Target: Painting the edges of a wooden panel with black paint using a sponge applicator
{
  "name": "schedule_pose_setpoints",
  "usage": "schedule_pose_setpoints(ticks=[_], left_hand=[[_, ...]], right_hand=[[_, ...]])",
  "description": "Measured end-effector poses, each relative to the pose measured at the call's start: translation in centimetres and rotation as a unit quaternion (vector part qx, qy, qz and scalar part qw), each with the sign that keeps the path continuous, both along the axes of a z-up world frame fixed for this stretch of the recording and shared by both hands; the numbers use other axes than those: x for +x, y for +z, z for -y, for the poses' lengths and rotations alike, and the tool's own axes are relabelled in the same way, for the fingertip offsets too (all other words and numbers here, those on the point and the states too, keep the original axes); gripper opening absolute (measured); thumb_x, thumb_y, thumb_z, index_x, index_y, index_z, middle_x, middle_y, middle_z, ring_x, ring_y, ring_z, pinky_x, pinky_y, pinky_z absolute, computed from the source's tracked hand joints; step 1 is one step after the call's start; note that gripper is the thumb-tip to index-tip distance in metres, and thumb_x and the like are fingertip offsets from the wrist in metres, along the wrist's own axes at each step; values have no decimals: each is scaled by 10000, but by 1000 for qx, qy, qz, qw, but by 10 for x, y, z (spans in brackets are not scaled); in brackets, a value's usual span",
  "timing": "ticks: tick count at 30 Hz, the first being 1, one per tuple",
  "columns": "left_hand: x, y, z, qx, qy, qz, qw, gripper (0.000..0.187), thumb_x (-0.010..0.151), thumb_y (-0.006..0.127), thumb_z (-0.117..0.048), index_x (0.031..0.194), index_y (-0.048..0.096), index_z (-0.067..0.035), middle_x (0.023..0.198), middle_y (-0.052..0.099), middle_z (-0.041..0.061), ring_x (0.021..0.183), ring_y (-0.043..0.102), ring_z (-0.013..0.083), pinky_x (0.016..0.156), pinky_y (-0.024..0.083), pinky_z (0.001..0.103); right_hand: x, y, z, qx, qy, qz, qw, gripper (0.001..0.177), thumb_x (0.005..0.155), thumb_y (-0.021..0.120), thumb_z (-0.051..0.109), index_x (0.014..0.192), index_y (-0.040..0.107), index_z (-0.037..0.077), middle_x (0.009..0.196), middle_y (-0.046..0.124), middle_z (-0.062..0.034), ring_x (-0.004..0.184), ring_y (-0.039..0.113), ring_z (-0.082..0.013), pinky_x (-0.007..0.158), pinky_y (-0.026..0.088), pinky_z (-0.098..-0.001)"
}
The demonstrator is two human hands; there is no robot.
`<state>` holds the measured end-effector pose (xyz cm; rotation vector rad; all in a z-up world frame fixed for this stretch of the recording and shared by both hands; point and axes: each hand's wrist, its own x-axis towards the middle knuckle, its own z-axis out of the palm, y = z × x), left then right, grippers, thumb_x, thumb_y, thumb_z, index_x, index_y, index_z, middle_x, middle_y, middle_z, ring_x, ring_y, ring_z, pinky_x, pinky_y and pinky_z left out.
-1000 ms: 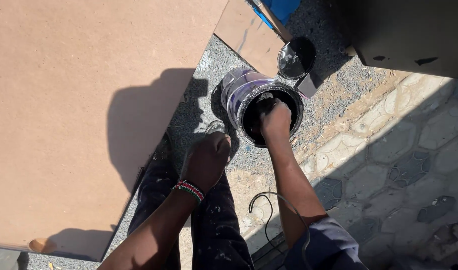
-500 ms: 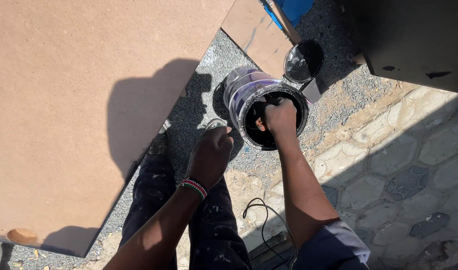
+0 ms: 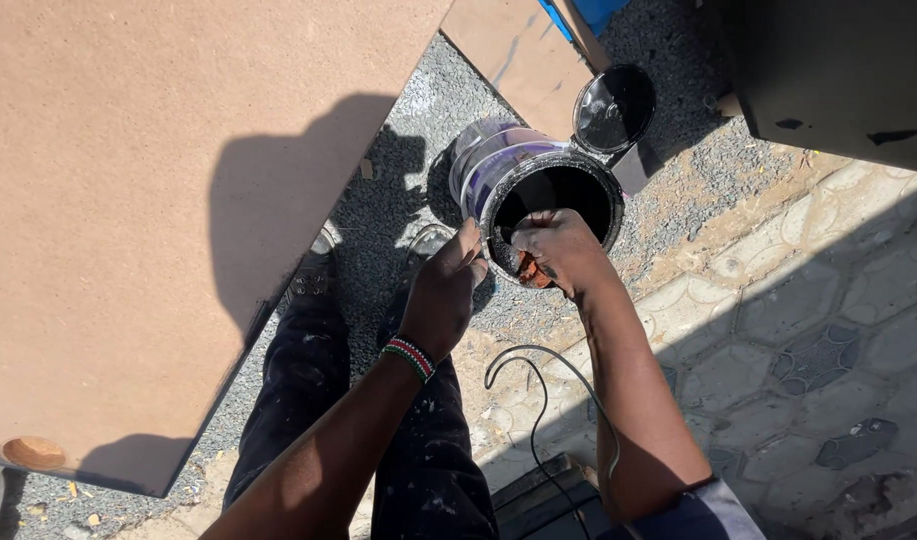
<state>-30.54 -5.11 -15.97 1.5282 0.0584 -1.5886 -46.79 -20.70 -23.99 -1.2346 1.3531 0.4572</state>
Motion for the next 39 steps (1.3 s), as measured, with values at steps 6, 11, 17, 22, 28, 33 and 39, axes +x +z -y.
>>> schedule_pose_setpoints(ticks=[6, 11, 17, 22, 28, 33, 39], left_hand=[[8, -1, 5, 9, 5, -16, 1000, 781, 1089, 571, -100, 1847, 406, -9, 1862, 456, 356, 1746, 407, 497, 1404, 477, 519], [9, 16, 4, 20, -60, -13, 998, 776, 1120, 564, -158, 1874, 384, -123, 1861, 471, 322, 1747, 419, 442, 1430, 453, 496], [23, 52, 10, -33, -105, 67, 992, 740, 1126, 576, -209, 1843, 427, -97, 1848, 488, 297, 1711, 492, 456, 1396, 471, 545], [83, 192, 31, -98, -134, 220, 961, 513, 1208, 611, -307, 1663, 706, -89, 1613, 778, 257, 1564, 691, 462, 1269, 613, 584], [215, 221, 58, -265, -153, 530, 791, 327, 1239, 600, -191, 1424, 777, 11, 1381, 818, 174, 1307, 845, 304, 1161, 730, 409], [280, 151, 70, -106, -302, 774, 546, 772, 1265, 632, -530, 1874, 438, -97, 1965, 377, 144, 1856, 315, 412, 1484, 295, 694], [267, 161, 80, -3, -301, 770, 562, 908, 1243, 550, -690, 1921, 317, -131, 2007, 252, 197, 1879, 168, 444, 1460, 202, 735]], right_hand=[[-16, -11, 8, -13, 19, -8, 1000, 381, 1089, 776, 122, 1444, 764, -17, 1170, 810, -217, 1141, 843, -348, 959, 665, -380], [-8, 5, -6, -2, -106, 22, 994, 312, 1018, 914, 247, 1319, 884, 173, 1165, 859, -199, 1035, 844, -432, 829, 694, -570], [-43, 22, -30, 137, -299, 179, 927, 497, 1028, 798, 212, 1489, 722, 39, 1607, 642, -286, 766, 689, -265, 575, 654, -404], [12, 100, -65, 144, -416, 402, 803, 451, 1051, 799, 89, 1445, 646, -69, 1284, 773, -368, 719, 801, -350, 461, 714, -490], [135, 157, -122, 62, -514, 367, 773, 272, 1114, 661, 193, 1379, 667, 133, 870, 694, -36, 483, 612, -130, 360, 485, -286], [217, 168, -131, -151, -428, 322, 831, 437, 1069, 601, 81, 1505, 568, 87, 1400, 643, -127, 1309, 612, -236, 1116, 553, -402], [217, 177, -261, -114, -350, 307, 878, 187, 1126, 655, 293, 1232, 632, 140, 1066, 578, 2, 984, 560, -141, 944, 499, -367]])
